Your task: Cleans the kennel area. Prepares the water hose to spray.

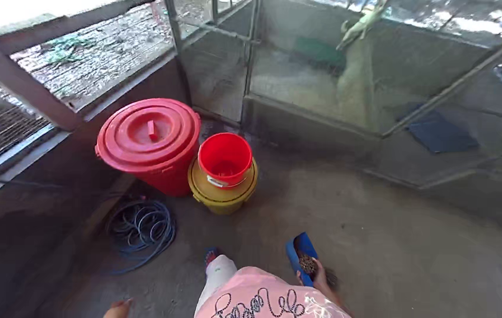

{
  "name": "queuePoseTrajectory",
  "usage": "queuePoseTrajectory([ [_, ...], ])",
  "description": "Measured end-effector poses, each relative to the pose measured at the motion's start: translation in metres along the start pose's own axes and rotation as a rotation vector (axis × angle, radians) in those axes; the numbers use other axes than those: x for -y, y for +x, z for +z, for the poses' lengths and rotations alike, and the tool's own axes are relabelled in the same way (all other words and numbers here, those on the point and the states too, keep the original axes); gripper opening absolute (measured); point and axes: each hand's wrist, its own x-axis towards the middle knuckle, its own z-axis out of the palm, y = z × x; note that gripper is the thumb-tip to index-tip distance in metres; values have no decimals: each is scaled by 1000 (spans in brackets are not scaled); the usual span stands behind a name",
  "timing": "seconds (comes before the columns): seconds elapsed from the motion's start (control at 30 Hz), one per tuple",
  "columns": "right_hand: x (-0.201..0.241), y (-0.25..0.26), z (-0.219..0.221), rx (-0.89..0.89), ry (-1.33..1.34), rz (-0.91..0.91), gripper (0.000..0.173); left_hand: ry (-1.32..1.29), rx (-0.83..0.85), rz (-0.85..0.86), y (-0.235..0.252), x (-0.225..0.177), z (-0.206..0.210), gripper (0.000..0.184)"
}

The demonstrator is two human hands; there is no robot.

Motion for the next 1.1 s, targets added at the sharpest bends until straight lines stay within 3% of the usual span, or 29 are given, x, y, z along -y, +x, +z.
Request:
queuePoseTrajectory([
  [0.1, 32, 34, -17, -67, 85, -43, 42, 11, 188, 278, -19, -128, 36, 42],
  [0.23, 75, 94, -29, -72, 210, -114, 39, -202, 599, 316, -87, -304, 104, 40],
  [0.4, 139, 141, -5, -138, 379, -134, 38, -169, 1022, 500, -161, -513, 199, 36],
  [0.5, 196, 156, 27, -215, 398, -142, 44, -53, 1302, 480, -221, -619, 251, 43],
  [0.6, 241, 180, 64, -255, 396, -93, 58, 197, 1485, 372, -266, -690, 288, 57],
  [0.7, 278, 216, 97, -175, 393, -171, 49, 410, 1527, 279, -294, -743, 318, 62],
  [0.8, 323, 264, 134, 19, 516, -196, 52, 277, 1467, 185, -303, -794, 355, 34],
  [0.9, 375, 309, 171, 58, 558, -189, 49, 164, 1370, 197, -294, -848, 389, 23],
  [1.0, 434, 355, 200, -85, 449, -104, 43, 220, 1318, 265, -279, -909, 420, 22],
  [1.1, 487, 409, 208, -222, 378, 128, 64, 312, 1257, 301, -247, -964, 458, 22],
])
